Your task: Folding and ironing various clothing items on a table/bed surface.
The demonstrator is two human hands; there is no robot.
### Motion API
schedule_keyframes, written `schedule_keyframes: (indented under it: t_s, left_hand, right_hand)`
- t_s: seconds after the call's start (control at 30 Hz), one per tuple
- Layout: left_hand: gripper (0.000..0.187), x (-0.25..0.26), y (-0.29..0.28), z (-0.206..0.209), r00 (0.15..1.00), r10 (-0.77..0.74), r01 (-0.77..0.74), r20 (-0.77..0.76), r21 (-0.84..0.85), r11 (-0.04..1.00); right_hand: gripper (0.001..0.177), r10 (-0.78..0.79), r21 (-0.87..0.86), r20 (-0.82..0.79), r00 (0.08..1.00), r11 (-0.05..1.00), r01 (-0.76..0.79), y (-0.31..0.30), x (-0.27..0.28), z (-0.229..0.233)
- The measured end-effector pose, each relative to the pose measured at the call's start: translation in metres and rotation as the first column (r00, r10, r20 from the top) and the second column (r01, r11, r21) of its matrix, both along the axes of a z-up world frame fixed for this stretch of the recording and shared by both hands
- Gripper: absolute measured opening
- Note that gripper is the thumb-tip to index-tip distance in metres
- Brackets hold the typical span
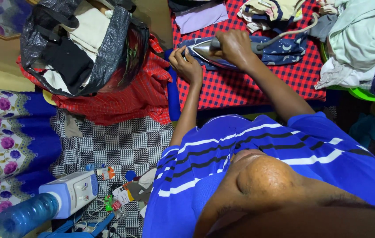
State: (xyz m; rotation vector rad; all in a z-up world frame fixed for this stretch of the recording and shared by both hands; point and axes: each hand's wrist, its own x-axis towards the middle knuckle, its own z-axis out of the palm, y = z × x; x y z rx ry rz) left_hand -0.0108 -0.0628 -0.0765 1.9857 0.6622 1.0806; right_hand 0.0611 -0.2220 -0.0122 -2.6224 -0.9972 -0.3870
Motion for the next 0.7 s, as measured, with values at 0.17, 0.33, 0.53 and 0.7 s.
schedule_keyframes:
  t_s: [0.17,0.33,0.53,0.7]
  left_hand:
    - [0.011,0.002,0.000,-0.006,1.000,0.013,-0.013,-0.006,0.027,1.000]
    - [0.014,-0.002,-0.006,0.015,0.997,0.044,-0.039,-0.062,0.073,0.997]
    - [0.028,0.000,-0.023,0.030,0.993,0.010,0.008,-0.121,0.147,0.989]
    - [0.039,0.019,-0.038,0.026,0.972,-0.173,0.206,-0.162,0.218,0.954]
  right_hand:
    - [0.057,-0.210,-0.013,-0.151,0.966,0.978,0.210,-0.023,-0.007,0.008]
    - [0.059,-0.250,-0.026,-0.189,0.950,0.968,0.249,-0.041,-0.023,0.021]
    - [0.050,-0.205,0.060,-0.431,0.879,0.965,0.254,-0.072,-0.022,0.061]
    - [0.041,-0.120,0.306,-0.551,0.826,0.892,0.333,-0.107,-0.014,0.105]
